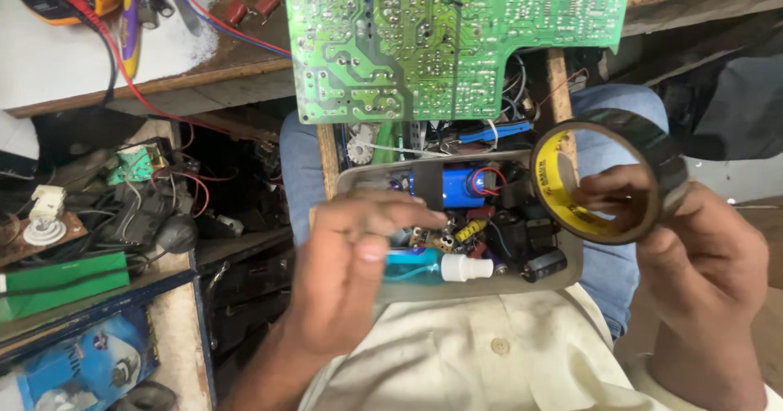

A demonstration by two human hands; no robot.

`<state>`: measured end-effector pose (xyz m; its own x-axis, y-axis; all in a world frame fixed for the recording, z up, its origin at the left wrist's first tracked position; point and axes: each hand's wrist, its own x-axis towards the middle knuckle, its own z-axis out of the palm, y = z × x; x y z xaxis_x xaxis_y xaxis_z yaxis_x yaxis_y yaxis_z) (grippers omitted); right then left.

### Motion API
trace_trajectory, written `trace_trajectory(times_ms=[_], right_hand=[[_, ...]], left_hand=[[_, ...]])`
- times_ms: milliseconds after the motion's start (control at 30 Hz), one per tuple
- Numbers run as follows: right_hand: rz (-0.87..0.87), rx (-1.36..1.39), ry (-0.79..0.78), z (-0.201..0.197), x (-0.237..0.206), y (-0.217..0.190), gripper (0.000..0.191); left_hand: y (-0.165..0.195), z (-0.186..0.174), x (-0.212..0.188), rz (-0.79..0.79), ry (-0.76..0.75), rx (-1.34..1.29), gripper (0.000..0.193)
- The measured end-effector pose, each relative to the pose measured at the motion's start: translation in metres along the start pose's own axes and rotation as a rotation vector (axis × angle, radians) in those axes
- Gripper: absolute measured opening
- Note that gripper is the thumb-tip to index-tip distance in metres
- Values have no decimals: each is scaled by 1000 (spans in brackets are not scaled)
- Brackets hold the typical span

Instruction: The person solders components on a circuit board with a soldering iron and places electronic parts into a plastic tray.

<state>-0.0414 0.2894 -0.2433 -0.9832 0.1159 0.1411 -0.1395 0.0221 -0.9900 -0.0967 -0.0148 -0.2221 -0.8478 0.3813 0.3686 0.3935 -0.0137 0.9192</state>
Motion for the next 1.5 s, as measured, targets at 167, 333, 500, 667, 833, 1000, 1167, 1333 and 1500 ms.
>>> trace_trajectory(times_ms=[167, 333, 500, 667, 833, 1000, 1167, 1333, 1500], right_hand=[[-35, 24, -27, 5, 2, -4, 38], [96, 12, 47, 16, -7, -17, 45], [5, 35, -30, 5, 1, -1, 41], [-71, 55, -46, -4, -3, 15, 36], [-85, 22, -45, -3, -6, 12, 37], [-75, 12, -24, -3, -3, 13, 42], [-80, 31, -37, -4, 0, 14, 42], [-89, 8, -54, 2, 1, 10, 37], [-81, -61, -49, 5, 2, 8, 36]], left_hand=[[6, -21, -13, -97, 111, -285, 14], [17, -40, -12, -219, 220, -64, 17], [34, -36, 0, -87, 2, 432, 24], [32, -28, 9, 134, -105, 703, 20], [31, -18, 12, 172, 48, 515, 22], [34, -25, 23, 22, 175, 596, 24], [27, -31, 16, -100, 343, 631, 35], [25, -26, 12, -339, 627, 323, 42], [48, -25, 18, 90, 143, 835, 23]])
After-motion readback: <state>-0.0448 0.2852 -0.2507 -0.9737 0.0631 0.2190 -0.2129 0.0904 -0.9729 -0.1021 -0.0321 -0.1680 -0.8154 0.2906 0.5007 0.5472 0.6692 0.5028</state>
